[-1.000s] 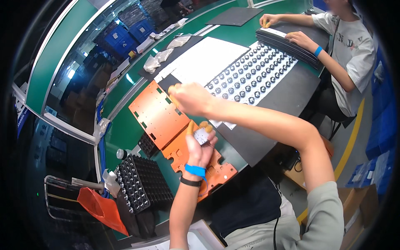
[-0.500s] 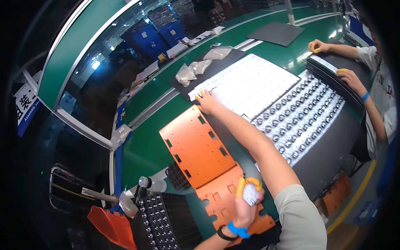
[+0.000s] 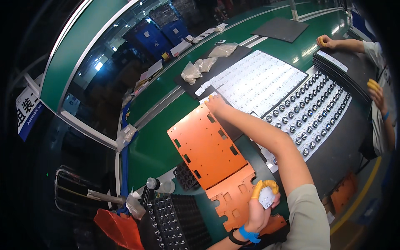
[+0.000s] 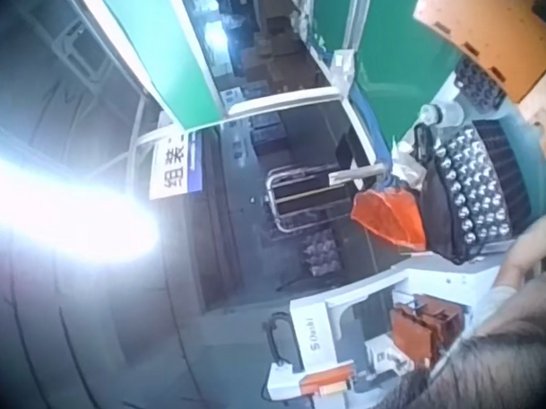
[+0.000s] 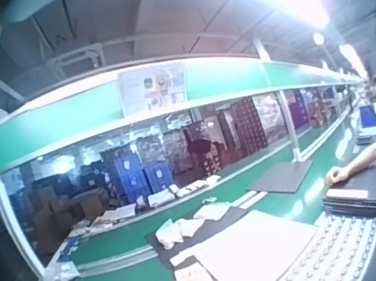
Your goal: The person places small white rectangular components onto an orange fixture and secures them using a white machine. They then pick up small round metallic parts from a tray and place them onto the fixture. The person repeats this process of placing components and round parts throughout the clip.
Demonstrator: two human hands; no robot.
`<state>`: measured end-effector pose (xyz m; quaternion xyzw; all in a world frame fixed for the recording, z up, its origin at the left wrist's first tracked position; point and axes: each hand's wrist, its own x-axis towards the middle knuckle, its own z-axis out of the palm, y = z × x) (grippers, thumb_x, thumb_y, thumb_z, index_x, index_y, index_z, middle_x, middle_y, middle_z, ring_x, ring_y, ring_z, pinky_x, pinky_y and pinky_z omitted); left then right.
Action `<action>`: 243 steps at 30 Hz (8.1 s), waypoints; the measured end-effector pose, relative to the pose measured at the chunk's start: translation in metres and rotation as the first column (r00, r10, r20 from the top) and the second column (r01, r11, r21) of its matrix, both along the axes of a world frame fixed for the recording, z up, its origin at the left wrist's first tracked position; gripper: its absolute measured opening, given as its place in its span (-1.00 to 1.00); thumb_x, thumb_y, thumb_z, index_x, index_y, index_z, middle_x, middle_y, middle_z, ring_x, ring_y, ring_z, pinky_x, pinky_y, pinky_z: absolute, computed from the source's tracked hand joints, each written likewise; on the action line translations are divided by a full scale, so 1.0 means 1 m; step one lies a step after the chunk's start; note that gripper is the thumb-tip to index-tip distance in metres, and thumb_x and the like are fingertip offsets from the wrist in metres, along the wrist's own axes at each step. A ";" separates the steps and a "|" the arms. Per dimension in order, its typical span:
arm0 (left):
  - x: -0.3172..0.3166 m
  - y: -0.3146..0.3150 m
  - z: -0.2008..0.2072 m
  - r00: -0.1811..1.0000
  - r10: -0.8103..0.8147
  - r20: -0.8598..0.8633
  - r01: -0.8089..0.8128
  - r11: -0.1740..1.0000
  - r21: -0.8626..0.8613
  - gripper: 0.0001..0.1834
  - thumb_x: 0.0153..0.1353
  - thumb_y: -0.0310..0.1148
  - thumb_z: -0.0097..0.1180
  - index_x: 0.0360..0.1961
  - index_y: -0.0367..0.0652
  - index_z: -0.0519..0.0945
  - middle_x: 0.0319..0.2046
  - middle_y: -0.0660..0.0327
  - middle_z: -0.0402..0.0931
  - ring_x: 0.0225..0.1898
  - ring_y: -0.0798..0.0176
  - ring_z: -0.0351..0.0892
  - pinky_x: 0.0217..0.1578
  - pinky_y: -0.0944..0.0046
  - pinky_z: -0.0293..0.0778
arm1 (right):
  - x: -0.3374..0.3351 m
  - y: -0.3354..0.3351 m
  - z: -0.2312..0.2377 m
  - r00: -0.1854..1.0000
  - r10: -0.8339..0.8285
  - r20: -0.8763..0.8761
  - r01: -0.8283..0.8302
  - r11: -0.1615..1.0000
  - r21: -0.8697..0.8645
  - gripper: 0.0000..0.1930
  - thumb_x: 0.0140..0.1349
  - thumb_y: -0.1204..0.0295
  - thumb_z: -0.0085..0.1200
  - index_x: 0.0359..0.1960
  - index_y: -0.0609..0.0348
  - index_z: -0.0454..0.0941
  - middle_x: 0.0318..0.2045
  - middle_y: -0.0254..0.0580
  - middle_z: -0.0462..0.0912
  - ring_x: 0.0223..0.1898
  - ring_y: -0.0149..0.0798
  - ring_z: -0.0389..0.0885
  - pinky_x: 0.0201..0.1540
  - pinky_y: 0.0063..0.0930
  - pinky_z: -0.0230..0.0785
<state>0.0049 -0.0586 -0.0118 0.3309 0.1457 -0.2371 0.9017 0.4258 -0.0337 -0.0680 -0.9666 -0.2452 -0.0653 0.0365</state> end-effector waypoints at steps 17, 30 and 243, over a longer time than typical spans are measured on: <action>0.011 0.007 -0.008 0.995 0.048 0.092 -0.040 0.995 -0.092 -0.61 0.45 -0.12 -0.18 -0.21 -0.21 0.56 -0.40 0.20 0.47 -0.47 0.29 0.39 -0.52 0.37 0.25 | -0.129 -0.040 0.014 0.975 0.141 0.172 -0.119 0.984 -0.133 -0.71 0.16 0.36 0.14 -0.11 0.23 0.58 -0.12 0.05 0.59 -0.07 0.00 0.56 -0.20 -0.30 0.53; 0.017 0.004 -0.008 0.996 0.013 0.089 -0.003 0.995 -0.105 -0.61 0.43 -0.10 -0.15 -0.19 -0.22 0.55 -0.39 0.20 0.47 -0.48 0.26 0.38 -0.50 0.34 0.25 | -0.040 -0.026 -0.079 0.912 0.060 0.406 -0.122 0.984 0.129 -0.63 0.17 0.20 0.10 -0.11 0.21 0.57 -0.08 -0.02 0.58 -0.03 -0.06 0.55 -0.03 -0.26 0.44; 0.020 0.005 0.001 0.994 -0.059 -0.091 0.044 0.987 -0.157 -0.64 0.44 -0.17 -0.13 -0.04 -0.26 0.49 -0.24 0.09 0.43 -0.33 0.21 0.33 -0.47 0.34 0.30 | -0.051 -0.326 0.035 0.815 -0.512 0.272 0.354 0.811 0.466 -0.56 0.23 0.17 0.17 0.06 0.16 0.52 0.01 0.06 0.54 0.08 0.07 0.48 0.13 -0.05 0.32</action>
